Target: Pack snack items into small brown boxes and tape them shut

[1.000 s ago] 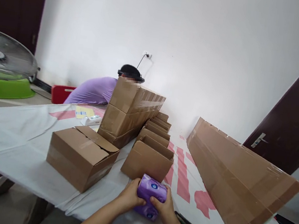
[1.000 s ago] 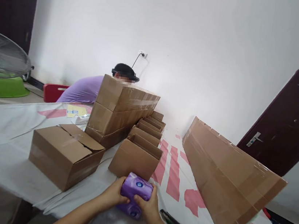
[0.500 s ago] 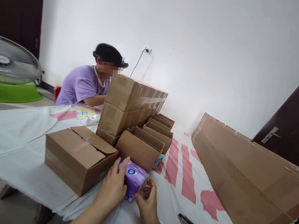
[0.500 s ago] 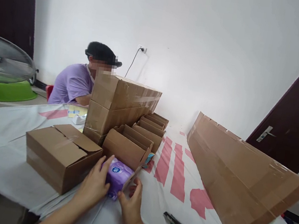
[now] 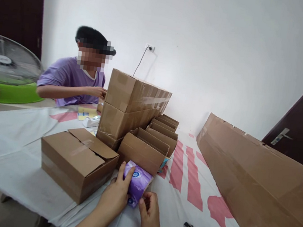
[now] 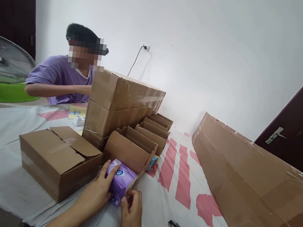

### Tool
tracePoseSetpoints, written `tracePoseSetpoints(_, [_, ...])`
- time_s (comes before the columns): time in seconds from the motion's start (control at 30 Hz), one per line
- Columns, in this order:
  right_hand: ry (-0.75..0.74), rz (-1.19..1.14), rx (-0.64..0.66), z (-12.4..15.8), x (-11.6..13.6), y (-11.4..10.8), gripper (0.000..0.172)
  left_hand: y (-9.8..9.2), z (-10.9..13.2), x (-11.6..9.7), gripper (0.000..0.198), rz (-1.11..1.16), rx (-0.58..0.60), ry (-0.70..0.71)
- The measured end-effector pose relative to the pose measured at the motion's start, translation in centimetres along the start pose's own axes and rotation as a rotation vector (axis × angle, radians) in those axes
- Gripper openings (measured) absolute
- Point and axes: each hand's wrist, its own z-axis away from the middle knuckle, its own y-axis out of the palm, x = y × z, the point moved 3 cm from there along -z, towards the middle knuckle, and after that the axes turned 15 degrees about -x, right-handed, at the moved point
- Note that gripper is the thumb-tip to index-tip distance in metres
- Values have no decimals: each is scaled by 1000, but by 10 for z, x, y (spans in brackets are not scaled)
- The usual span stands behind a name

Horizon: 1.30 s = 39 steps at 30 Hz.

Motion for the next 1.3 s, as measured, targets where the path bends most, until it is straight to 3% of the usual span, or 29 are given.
tracePoseSetpoints(0.4, [95,-76,-41,1,-3,-1,18,22,-18,-10,73,13,-83,40])
tracePoseSetpoints(0.77, [105,-53,-10,1,-4,0,11,38,-34,-18,64,101,-188,-25])
tracePoseSetpoints(0.87, [89,-49,-5,1,-2,-1,11,36,-29,-20,63,106,-255,-32])
tracePoseSetpoints(1.0, [73,-40,-10,1,1,-2,11,19,-18,-26,56,79,-403,15])
tracePoseSetpoints(1.07, [65,-50,-8,1,2,-2,12,13,-13,-31,40,147,-339,63])
tracePoseSetpoints(1.17, [44,-73,13,1,4,-1,13,17,-10,-36,19,379,-91,156])
tracePoseSetpoints(1.23, [37,-65,22,1,4,-1,11,24,-11,-35,22,472,-18,164])
tracePoseSetpoints(1.3, [34,-45,24,1,4,-1,8,31,-14,-32,27,480,-33,147])
